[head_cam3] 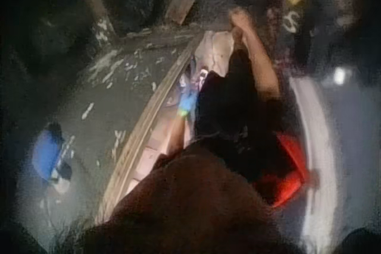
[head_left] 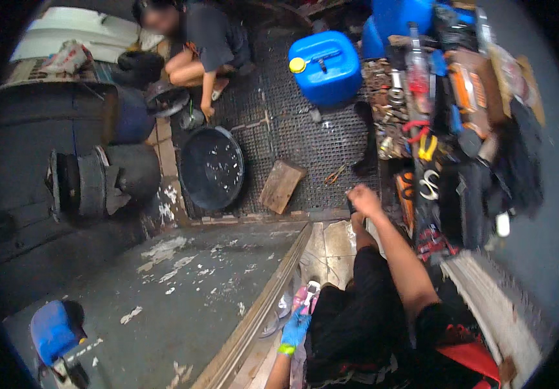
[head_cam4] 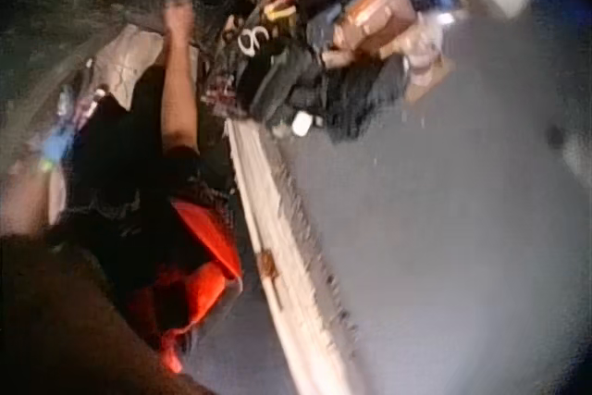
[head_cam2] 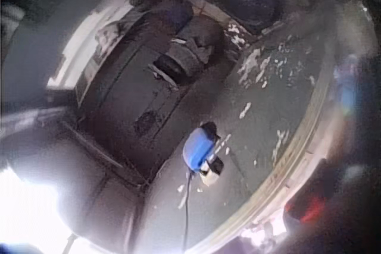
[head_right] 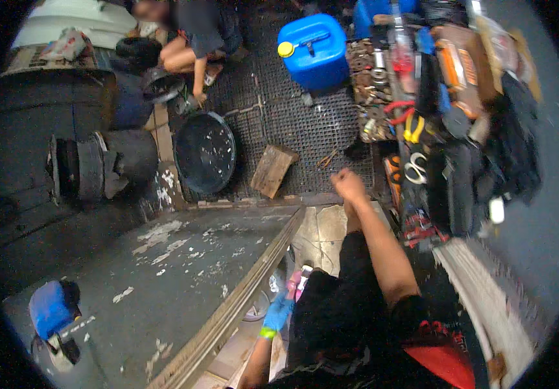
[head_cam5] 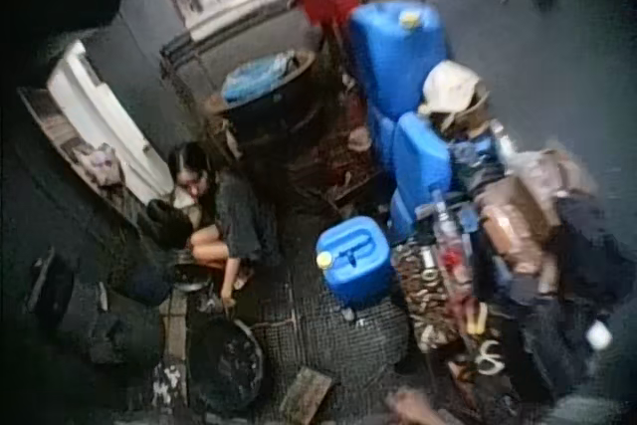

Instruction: The person scrapes residue from a black plastic basin, then picks up a silver car wheel rim and scrubs it with a brush and water. The person handles the rim and basin while another person works nearby.

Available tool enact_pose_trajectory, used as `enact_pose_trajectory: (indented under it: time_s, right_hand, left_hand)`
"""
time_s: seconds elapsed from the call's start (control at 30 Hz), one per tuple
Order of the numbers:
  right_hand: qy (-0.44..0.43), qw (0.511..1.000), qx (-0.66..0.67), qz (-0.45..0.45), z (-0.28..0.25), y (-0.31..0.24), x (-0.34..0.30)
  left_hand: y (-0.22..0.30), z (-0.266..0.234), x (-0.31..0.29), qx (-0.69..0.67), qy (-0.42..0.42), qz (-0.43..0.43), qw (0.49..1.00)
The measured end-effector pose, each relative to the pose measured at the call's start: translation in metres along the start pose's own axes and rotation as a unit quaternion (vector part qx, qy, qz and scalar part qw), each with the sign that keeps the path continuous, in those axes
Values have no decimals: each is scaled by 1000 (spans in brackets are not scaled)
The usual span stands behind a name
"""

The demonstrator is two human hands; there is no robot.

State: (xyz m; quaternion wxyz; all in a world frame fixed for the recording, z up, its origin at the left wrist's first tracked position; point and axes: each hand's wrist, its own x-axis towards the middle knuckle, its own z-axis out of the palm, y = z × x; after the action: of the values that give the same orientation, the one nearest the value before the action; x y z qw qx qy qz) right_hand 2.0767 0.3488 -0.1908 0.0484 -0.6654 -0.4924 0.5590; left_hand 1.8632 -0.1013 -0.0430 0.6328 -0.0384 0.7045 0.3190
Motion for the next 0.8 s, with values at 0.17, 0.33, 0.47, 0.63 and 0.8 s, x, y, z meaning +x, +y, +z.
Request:
enact_pose_trajectory:
  time_s: [0.17, 0.33, 0.47, 0.63, 0.8]
  right_hand:
    - [231, 965, -63, 107, -45, 168, 272]
    - [258, 942, 21, 214, -31, 160, 333]
    - [270, 940, 76, 196, -28, 189, 348]
    - [410, 907, -93, -8, -19, 223, 374]
    - [173, 967, -106, 152, -7, 153, 364]
  left_hand:
    - [41, 54, -26, 102, -1, -21, 995]
    - [55, 120, -52, -21, 83, -100, 991]
    - [83, 157, -41, -35, 104, -140, 984]
    - [65, 156, -2, 178, 74, -74, 979]
    - [87, 180, 16, 135, 130, -89, 978]
